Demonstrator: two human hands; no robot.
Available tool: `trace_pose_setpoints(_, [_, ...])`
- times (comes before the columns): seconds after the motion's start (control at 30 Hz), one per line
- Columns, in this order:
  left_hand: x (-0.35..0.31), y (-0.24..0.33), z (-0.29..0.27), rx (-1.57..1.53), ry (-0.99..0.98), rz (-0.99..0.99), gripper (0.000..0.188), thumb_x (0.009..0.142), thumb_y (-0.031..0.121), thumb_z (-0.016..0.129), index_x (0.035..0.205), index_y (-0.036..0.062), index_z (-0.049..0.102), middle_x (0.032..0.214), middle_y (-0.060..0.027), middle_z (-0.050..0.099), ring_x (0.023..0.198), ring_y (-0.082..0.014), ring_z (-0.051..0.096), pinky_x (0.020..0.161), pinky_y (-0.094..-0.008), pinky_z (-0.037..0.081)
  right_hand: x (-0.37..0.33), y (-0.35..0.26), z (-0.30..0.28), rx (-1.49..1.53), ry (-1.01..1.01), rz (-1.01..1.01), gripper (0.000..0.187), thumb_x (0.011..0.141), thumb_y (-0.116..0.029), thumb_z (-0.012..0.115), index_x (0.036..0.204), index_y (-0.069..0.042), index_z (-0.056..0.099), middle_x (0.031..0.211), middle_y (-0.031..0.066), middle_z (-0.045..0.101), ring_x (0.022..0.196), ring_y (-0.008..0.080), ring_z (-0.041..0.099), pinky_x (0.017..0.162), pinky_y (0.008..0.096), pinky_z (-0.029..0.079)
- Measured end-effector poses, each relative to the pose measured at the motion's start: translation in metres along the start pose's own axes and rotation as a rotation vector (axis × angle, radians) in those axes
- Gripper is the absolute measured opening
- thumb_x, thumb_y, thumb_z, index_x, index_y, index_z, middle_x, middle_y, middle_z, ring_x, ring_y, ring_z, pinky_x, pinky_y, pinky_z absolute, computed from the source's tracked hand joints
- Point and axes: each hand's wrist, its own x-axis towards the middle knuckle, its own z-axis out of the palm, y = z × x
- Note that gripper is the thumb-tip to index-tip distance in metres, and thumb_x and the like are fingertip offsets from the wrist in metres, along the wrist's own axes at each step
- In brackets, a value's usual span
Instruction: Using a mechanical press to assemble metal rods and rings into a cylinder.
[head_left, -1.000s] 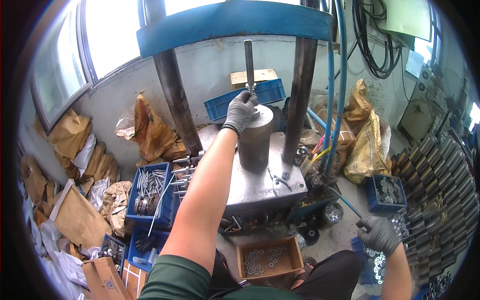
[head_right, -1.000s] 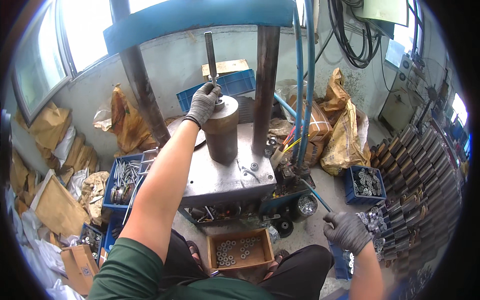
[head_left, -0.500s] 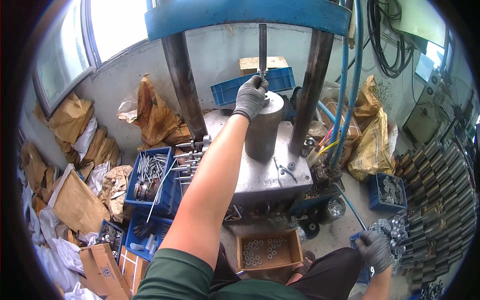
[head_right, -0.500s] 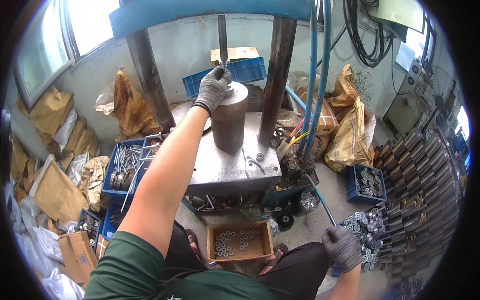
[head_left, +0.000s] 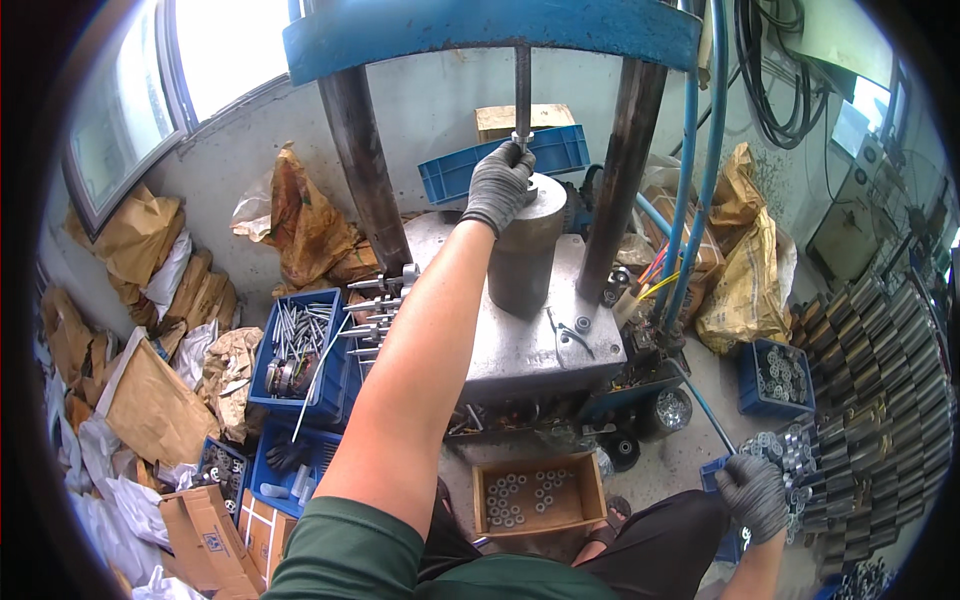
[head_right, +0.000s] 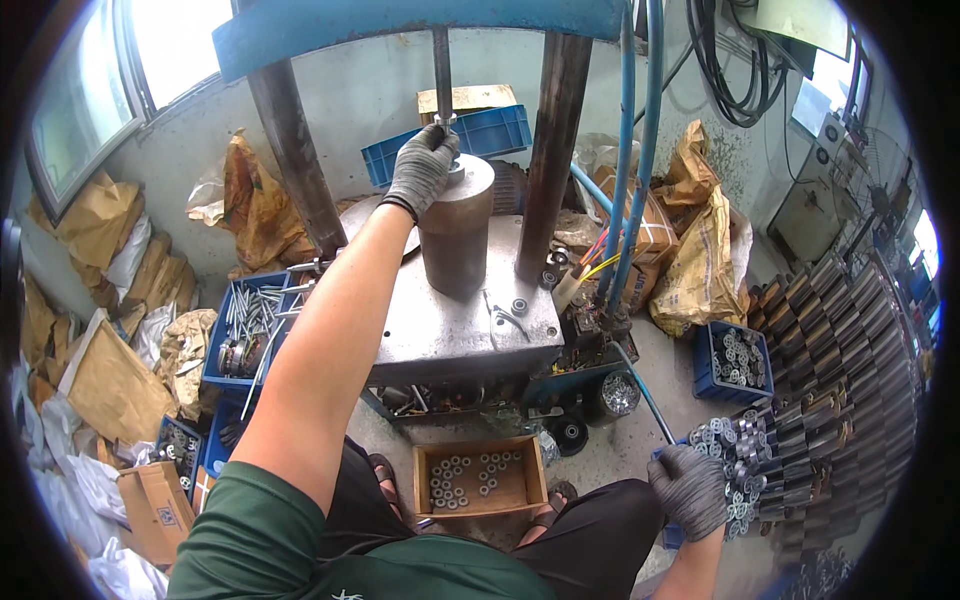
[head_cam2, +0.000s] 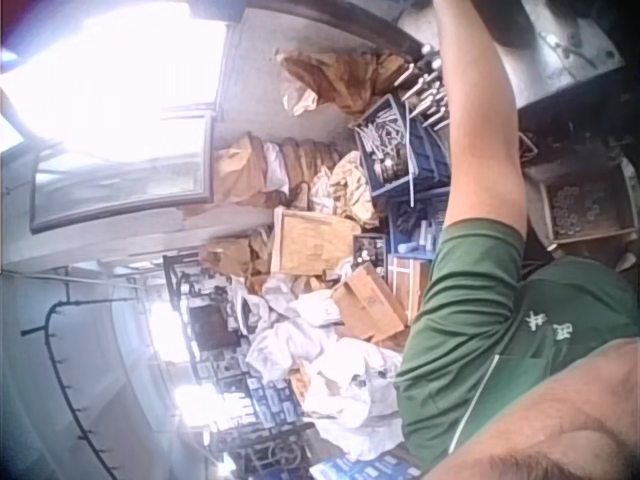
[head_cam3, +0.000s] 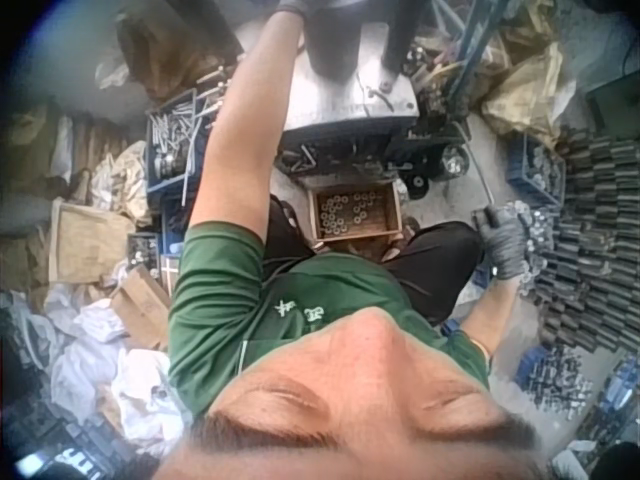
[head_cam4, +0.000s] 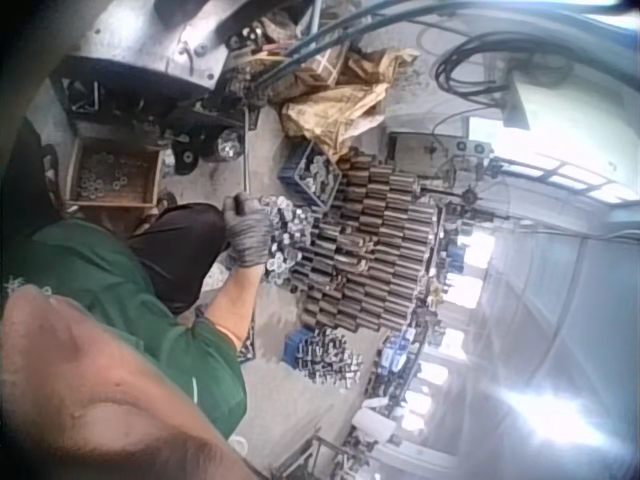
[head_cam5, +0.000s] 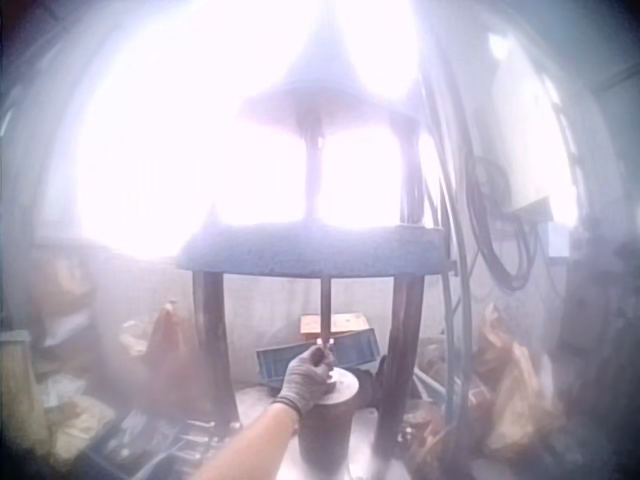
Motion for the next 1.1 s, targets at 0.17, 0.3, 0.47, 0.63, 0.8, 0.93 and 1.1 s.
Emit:
trace_pose_setpoints(0.17, [0.003, -0.003, -0.001, 0.03, -0.025, -0.031, 0.024, 0.098, 0.021, 0.067, 0.115, 0.0046, 0.07, 0.093, -0.0143, 0.075, 0.081, -0.0251, 0.07, 0.079, -0.0374, 0.055, 0.002, 0.002, -0.003, 0.031, -0.007, 0.016, 0.019, 0.085, -0.022, 0.071, 0.088, -0.003, 0.073, 0.079, 0.0221, 0.068, 0.076, 0.0415, 0.069, 0.068, 0.0462, 0.055])
trace_pose_setpoints(0.3, [0.013, -0.018, -0.004, 0.037, -0.032, -0.002, 0.025, 0.094, 0.019, 0.068, 0.115, 0.0051, 0.071, 0.094, -0.0139, 0.076, 0.084, -0.0255, 0.072, 0.082, -0.0372, 0.056, 0.024, -0.004, -0.021, 0.096, 0.179, -0.091, 0.017, 0.084, -0.013, 0.073, 0.097, -0.001, 0.073, 0.084, 0.0211, 0.071, 0.082, 0.0375, 0.072, 0.073, 0.0421, 0.058])
trace_pose_setpoints(0.47, [0.002, -0.007, -0.011, 0.01, -0.05, -0.068, 0.026, 0.093, 0.018, 0.069, 0.115, 0.0051, 0.071, 0.097, -0.0124, 0.076, 0.088, -0.0231, 0.072, 0.084, -0.0368, 0.056, 0.142, -0.02, -0.064, 0.062, 0.843, -0.424, 0.012, 0.091, -0.004, 0.069, 0.102, 0.0, 0.069, 0.092, 0.0195, 0.071, 0.084, 0.0335, 0.072, 0.077, 0.0409, 0.057])
trace_pose_setpoints(0.63, [-0.001, 0.012, 0.0, -0.219, -0.084, -0.118, 0.029, 0.094, 0.027, 0.073, 0.113, 0.0054, 0.071, 0.093, -0.0049, 0.072, 0.08, -0.0133, 0.064, 0.078, -0.0318, 0.055, 0.223, 0.01, -0.092, 0.055, 0.814, -0.321, 0.028, 0.094, -0.011, 0.069, 0.12, -0.001, 0.07, 0.108, 0.0176, 0.074, 0.092, 0.0303, 0.074, 0.082, 0.0394, 0.058])
trace_pose_setpoints(0.8, [0.001, 0.002, -0.015, -0.212, 0.01, -0.075, 0.03, 0.095, 0.031, 0.073, 0.111, 0.0055, 0.069, 0.09, -0.0043, 0.068, 0.078, -0.0119, 0.061, 0.075, -0.03, 0.054, 0.178, -0.018, -0.086, -0.052, 0.614, -0.264, 0.032, 0.091, -0.011, 0.068, 0.122, -0.001, 0.07, 0.109, 0.0223, 0.073, 0.097, 0.0313, 0.074, 0.085, 0.0395, 0.058])
trace_pose_setpoints(0.93, [0.002, -0.002, -0.015, -0.367, 0.064, -0.053, 0.017, 0.1, 0.021, 0.064, 0.11, 0.0071, 0.066, 0.093, -0.0034, 0.068, 0.082, -0.0115, 0.062, 0.075, -0.028, 0.053, 0.098, 0.019, -0.062, -0.037, 0.095, -0.265, 0.027, 0.086, -0.01, 0.068, 0.111, -0.001, 0.073, 0.098, 0.0213, 0.073, 0.088, 0.0348, 0.073, 0.081, 0.0401, 0.058])
trace_pose_setpoints(1.1, [0.005, -0.003, -0.008, -0.383, 0.007, -0.009, 0.021, 0.107, 0.022, 0.057, 0.122, 0.0103, 0.067, 0.091, -0.0004, 0.069, 0.083, -0.0098, 0.065, 0.075, -0.0262, 0.054, 0.016, 0.021, -0.026, 0.181, -0.269, -0.026, 0.022, 0.086, -0.021, 0.069, 0.097, -0.004, 0.075, 0.084, 0.0184, 0.072, 0.079, 0.0364, 0.071, 0.076, 0.0419, 0.058])
